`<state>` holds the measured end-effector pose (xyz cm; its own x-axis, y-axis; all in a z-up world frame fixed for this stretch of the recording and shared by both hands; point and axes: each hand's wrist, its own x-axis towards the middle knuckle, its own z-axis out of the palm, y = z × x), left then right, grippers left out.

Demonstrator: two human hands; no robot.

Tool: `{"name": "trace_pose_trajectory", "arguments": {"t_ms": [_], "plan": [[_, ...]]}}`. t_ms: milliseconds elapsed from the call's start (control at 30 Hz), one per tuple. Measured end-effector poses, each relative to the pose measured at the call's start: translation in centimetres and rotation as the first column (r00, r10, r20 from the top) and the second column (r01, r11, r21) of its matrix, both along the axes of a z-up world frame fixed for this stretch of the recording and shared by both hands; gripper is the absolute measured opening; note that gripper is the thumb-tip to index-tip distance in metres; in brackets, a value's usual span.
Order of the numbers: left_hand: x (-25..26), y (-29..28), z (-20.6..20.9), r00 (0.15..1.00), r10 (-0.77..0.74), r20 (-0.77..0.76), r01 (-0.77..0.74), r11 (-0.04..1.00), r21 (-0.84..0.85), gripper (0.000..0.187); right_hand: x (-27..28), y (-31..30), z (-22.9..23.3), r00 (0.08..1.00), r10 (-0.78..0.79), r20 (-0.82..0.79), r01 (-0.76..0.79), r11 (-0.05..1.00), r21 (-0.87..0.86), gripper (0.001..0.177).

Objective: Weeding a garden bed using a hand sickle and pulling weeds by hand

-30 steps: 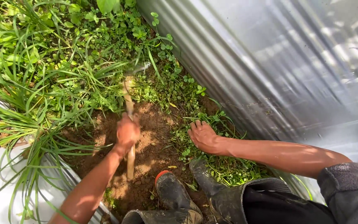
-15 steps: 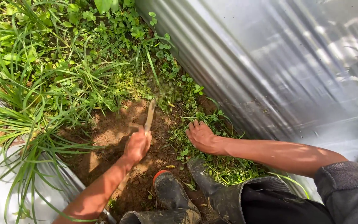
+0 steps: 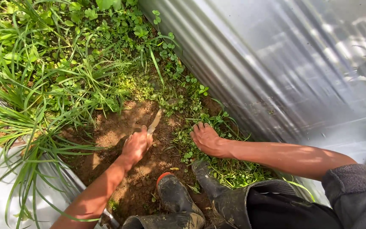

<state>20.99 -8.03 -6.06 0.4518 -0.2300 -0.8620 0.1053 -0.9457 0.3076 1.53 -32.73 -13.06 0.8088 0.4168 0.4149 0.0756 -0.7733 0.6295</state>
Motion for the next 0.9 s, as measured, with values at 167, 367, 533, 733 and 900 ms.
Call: {"name": "trace_pose_trajectory", "arguments": {"t_ms": [167,367,533,733,900], "plan": [[1.5,1.2,-0.3,0.936,-0.154,0.316,0.207,0.968,-0.142,0.032,-0.9,-1.0,0.0,0.947,0.096,-0.307,-0.109,0.994,-0.027,0.037],[-2.3,1.2,-3.0,0.912,-0.364,0.188,0.372,0.928,-0.006,0.042,0.0,-0.7,0.2,1.000,0.031,0.000,-0.031,0.999,-0.040,0.041],[-0.2,1.0,-2.2,0.983,0.074,0.170,-0.058,0.994,-0.096,0.053,2.6,-0.1,4.5,0.739,0.004,-0.674,0.117,0.984,0.134,0.047],[0.2,4.5,-8.2,0.947,0.302,-0.113,-0.266,0.530,-0.805,0.036,3.3,0.4,7.2,0.188,0.119,-0.975,0.237,0.958,0.163,0.055],[-2.3,-1.3,4.4,0.995,0.017,-0.096,-0.014,0.999,0.033,0.062,3.3,1.1,6.3,0.586,0.033,-0.810,0.119,0.985,0.126,0.065]]}}
